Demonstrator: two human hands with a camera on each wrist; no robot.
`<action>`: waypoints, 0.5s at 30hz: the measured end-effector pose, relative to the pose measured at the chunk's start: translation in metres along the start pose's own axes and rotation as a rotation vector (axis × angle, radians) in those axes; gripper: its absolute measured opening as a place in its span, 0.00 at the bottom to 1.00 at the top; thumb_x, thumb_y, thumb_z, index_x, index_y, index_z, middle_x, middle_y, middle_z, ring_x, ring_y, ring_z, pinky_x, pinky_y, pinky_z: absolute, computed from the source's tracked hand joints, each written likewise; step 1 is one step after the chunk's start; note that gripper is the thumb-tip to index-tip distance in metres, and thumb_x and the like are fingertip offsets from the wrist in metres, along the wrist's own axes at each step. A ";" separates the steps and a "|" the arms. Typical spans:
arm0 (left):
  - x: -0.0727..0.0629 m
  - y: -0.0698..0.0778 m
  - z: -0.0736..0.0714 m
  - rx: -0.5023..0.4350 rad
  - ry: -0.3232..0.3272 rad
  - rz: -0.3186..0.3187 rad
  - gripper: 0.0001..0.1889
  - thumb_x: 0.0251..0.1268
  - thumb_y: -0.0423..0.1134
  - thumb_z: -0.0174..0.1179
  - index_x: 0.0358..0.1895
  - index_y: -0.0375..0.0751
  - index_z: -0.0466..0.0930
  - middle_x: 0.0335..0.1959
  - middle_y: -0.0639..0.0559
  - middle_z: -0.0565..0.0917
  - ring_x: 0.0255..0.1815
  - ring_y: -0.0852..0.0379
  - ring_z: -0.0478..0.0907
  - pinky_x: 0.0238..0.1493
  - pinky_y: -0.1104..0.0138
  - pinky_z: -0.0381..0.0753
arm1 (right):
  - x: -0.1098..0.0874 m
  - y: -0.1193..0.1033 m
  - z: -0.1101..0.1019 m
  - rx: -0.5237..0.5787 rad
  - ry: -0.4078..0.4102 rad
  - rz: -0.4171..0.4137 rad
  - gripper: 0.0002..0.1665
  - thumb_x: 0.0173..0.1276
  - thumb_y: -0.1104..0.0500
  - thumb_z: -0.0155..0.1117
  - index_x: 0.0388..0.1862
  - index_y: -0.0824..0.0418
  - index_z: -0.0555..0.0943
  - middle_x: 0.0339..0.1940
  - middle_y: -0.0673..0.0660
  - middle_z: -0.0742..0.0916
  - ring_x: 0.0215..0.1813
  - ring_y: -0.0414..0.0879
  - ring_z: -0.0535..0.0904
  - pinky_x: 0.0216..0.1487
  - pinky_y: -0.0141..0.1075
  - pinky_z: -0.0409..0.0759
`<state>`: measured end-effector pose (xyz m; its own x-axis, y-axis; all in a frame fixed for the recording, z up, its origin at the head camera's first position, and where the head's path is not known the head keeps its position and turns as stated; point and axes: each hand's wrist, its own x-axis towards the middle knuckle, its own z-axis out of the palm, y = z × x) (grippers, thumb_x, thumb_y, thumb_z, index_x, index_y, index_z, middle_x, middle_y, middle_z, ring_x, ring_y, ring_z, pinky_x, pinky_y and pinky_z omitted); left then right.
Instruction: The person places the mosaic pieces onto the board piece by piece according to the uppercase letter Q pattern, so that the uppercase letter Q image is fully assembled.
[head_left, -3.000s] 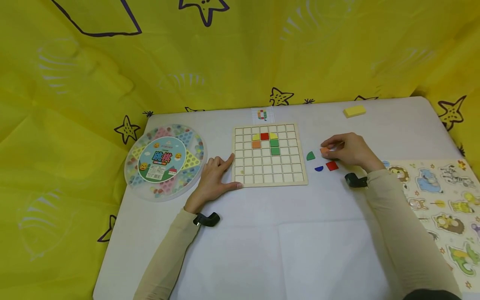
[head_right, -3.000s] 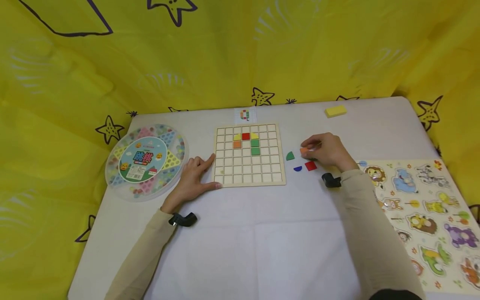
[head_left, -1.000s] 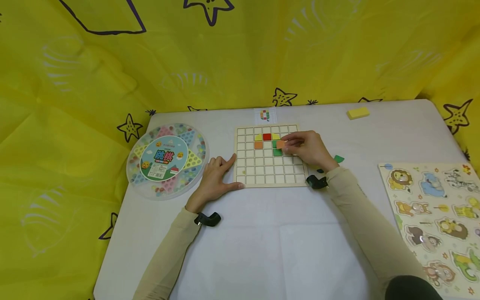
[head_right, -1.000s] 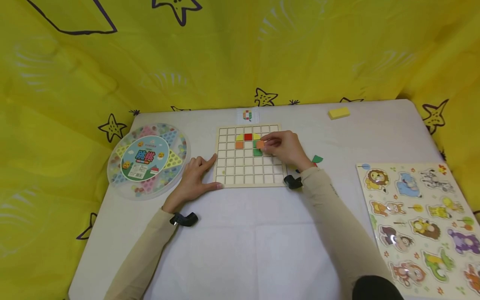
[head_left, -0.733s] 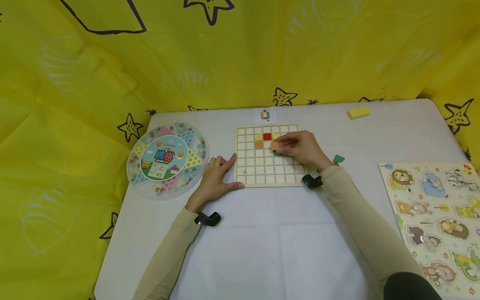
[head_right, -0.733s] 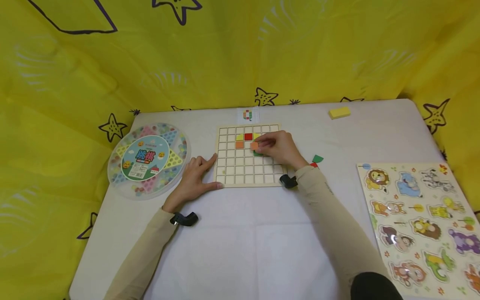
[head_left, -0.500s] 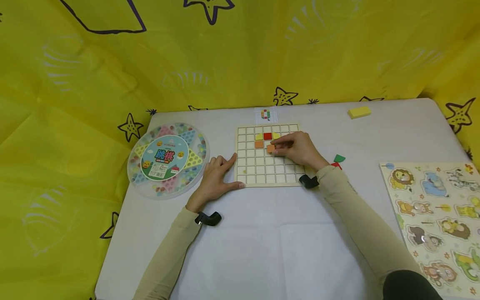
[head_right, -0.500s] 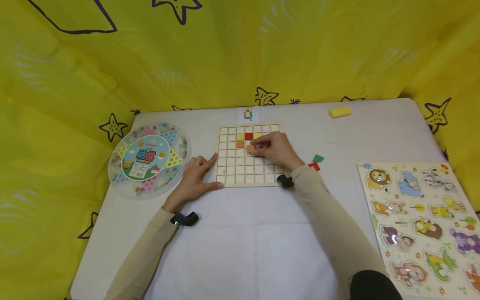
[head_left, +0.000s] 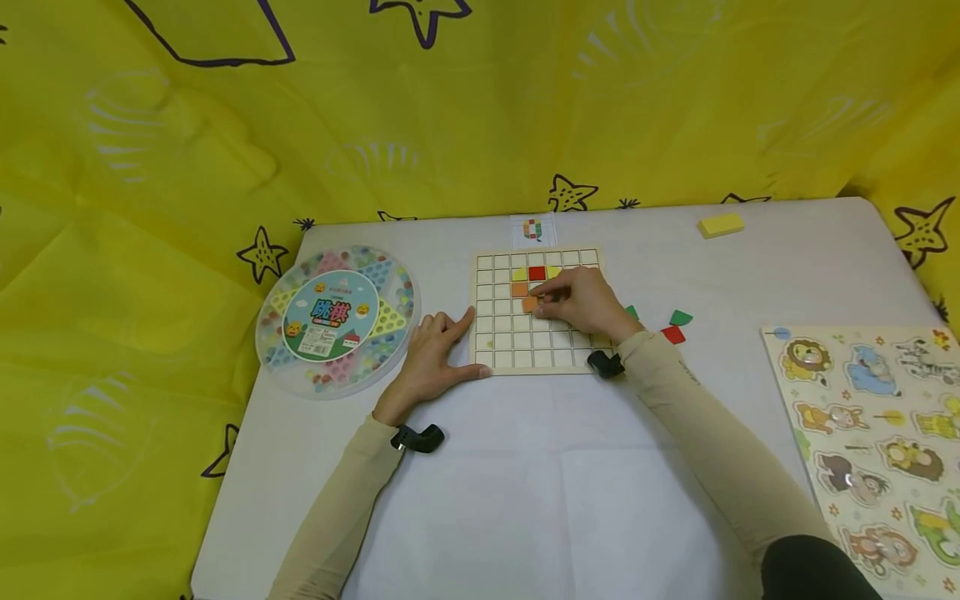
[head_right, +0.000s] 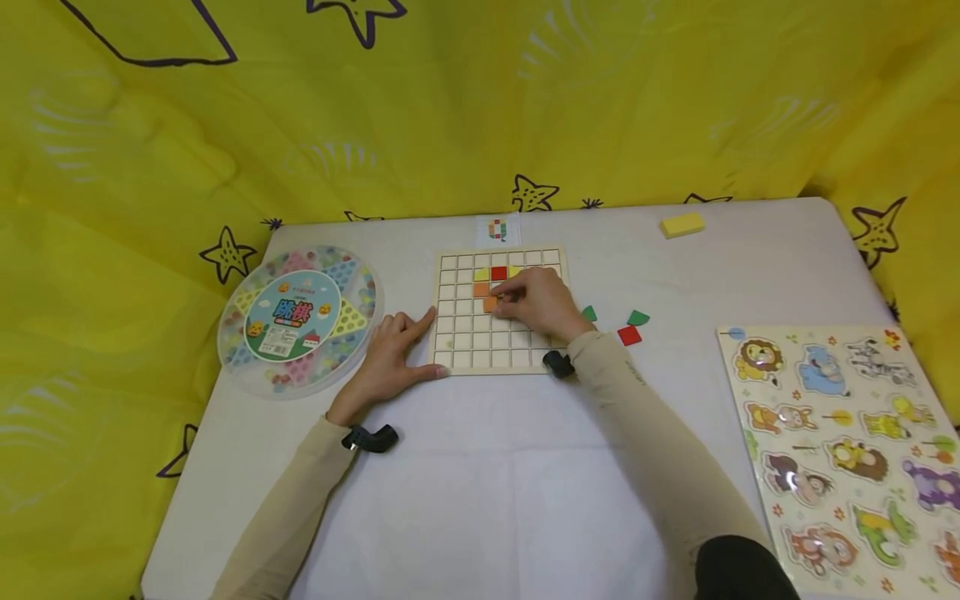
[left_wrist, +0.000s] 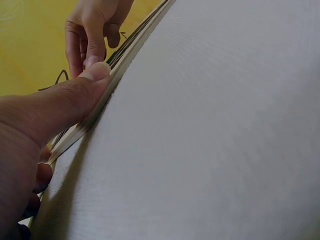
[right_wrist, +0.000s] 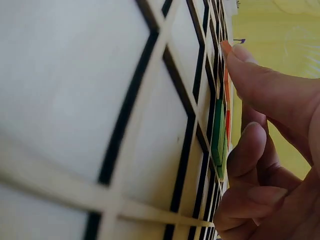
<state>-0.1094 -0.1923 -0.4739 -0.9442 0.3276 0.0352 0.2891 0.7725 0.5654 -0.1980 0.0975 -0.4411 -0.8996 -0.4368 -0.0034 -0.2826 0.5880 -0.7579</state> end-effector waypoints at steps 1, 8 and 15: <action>0.000 0.000 0.000 0.002 -0.001 0.000 0.54 0.55 0.56 0.81 0.83 0.47 0.63 0.47 0.45 0.74 0.46 0.49 0.63 0.49 0.58 0.61 | 0.001 -0.001 0.000 -0.004 0.000 0.006 0.16 0.64 0.60 0.82 0.51 0.61 0.93 0.35 0.58 0.90 0.35 0.47 0.76 0.38 0.37 0.71; 0.000 0.000 0.000 0.011 -0.001 0.003 0.54 0.55 0.57 0.80 0.83 0.47 0.63 0.46 0.45 0.74 0.46 0.49 0.63 0.49 0.58 0.61 | 0.006 -0.007 0.003 -0.047 -0.020 0.028 0.18 0.63 0.58 0.83 0.51 0.60 0.93 0.36 0.57 0.92 0.39 0.49 0.79 0.42 0.39 0.72; 0.001 -0.001 0.000 0.012 0.000 0.005 0.54 0.54 0.57 0.81 0.83 0.46 0.63 0.46 0.46 0.73 0.46 0.49 0.63 0.49 0.58 0.61 | 0.008 -0.008 0.006 -0.036 -0.036 0.028 0.18 0.62 0.58 0.83 0.51 0.60 0.93 0.34 0.55 0.89 0.41 0.50 0.79 0.45 0.40 0.73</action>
<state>-0.1103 -0.1927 -0.4748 -0.9426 0.3317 0.0379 0.2958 0.7771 0.5555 -0.2009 0.0854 -0.4386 -0.8947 -0.4441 -0.0481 -0.2702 0.6239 -0.7333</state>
